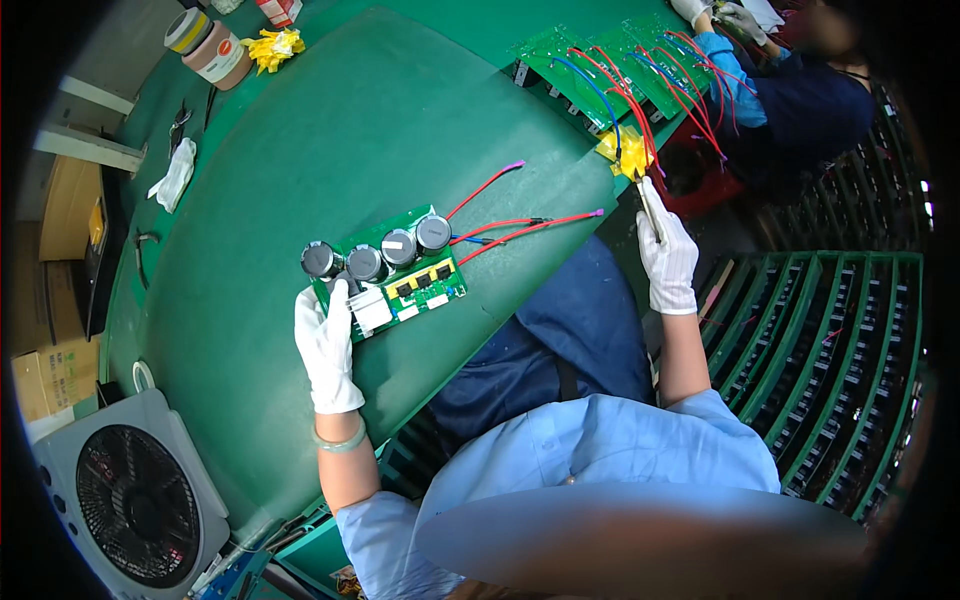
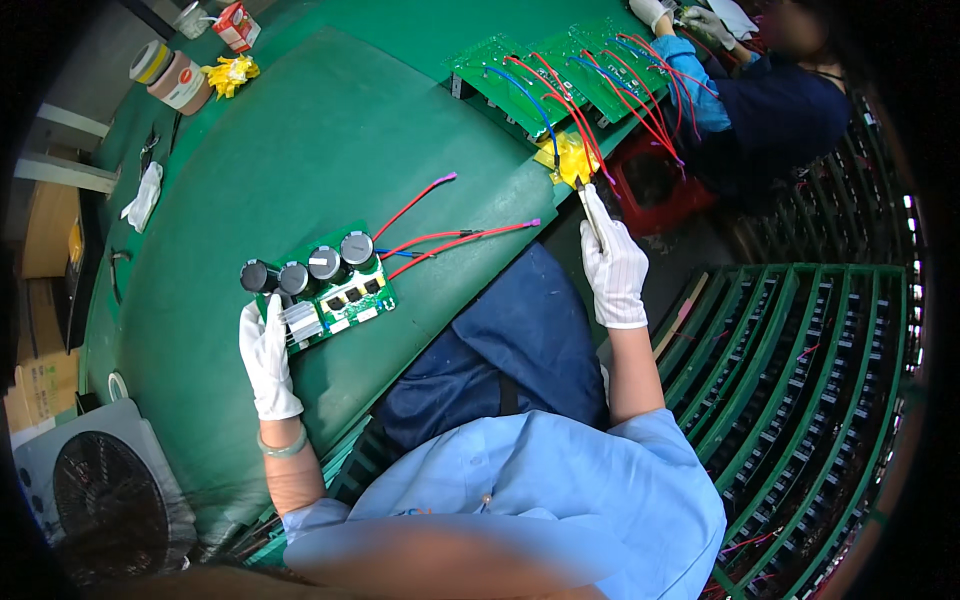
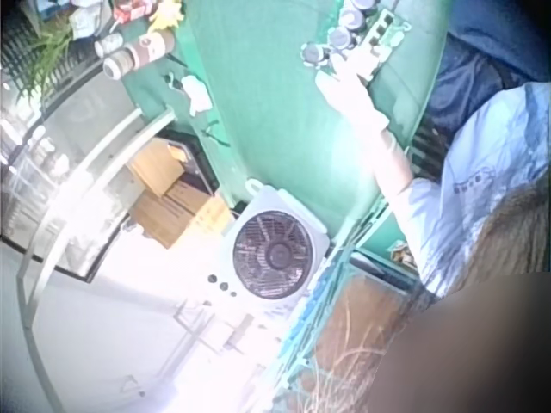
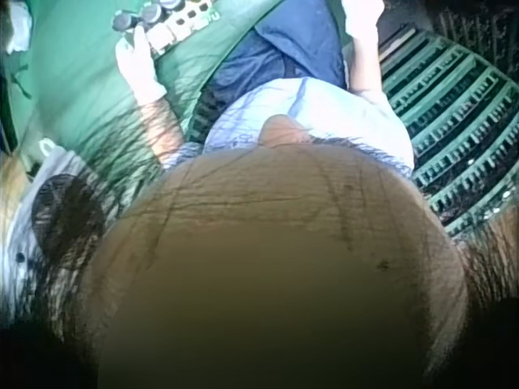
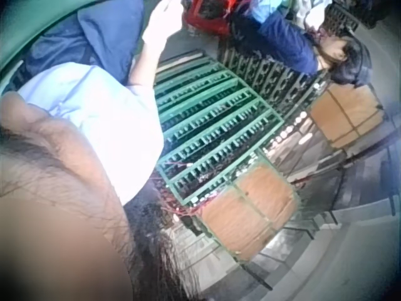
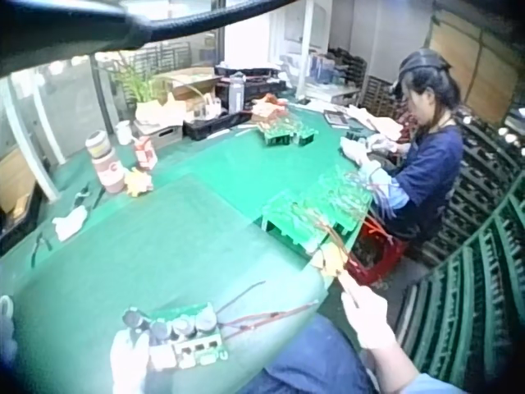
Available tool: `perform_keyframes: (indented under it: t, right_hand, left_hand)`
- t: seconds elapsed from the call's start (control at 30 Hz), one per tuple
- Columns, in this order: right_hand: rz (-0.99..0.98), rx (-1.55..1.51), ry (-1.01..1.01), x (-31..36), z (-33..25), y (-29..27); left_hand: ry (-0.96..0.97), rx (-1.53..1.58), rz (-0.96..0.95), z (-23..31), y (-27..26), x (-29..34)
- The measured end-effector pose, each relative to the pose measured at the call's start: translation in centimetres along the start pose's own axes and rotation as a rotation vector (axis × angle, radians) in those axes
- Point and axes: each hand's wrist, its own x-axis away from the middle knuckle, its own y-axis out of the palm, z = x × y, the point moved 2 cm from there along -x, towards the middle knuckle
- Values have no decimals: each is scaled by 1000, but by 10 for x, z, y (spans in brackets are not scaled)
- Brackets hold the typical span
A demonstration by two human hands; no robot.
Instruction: The person assembles electronic circuit boards by hand, attaching cylindrical capacitors and connecting red and blue wires to the board. They handle multiple boards, flipping them over to inspect connections and placing finished units into a green storage rack. The person also retrieves a larger component from a drawer to attach to a board.
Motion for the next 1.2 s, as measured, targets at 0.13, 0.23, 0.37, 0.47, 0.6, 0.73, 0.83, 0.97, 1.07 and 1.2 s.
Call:
perform_keyframes:
  t: [0.13, 0.23, 0.37, 0.47, 0.6, 0.73, 0.83, 0.97, 1.07, 1.2]
  right_hand:
    - [-173, -33, 65, 7, 0, 2]
    - [-251, -230, 121, 13, -7, -9]
    - [-271, -621, 445, 19, -20, -23]
    - [-263, -888, 338, 15, -48, -20]
    - [-462, -932, -100, 9, -119, -23]
    - [-771, -1192, -431, -7, -179, -14]
    - [-695, -1127, -543, -11, -205, -1]
    - [-772, -1116, -415, -8, -208, 17]
    - [-972, -1193, -333, -17, -208, 16]
    - [-1257, -1221, -133, -19, -202, 20]
  left_hand:
    - [56, 61, -33, 2, -1, 3]
    - [2, 83, -45, 14, 1, 8]
    - [0, 83, -53, 13, 1, 8]
    - [12, 93, -53, 13, -1, 8]
    - [66, 104, -43, 17, 5, 13]
    - [30, 96, -39, 25, 6, 17]
    - [90, 18, -29, 21, 6, 19]
    - [172, -94, -1, 23, 8, 22]
    - [154, -9, -27, 22, 10, 23]
    - [205, 162, -84, 8, 12, 23]
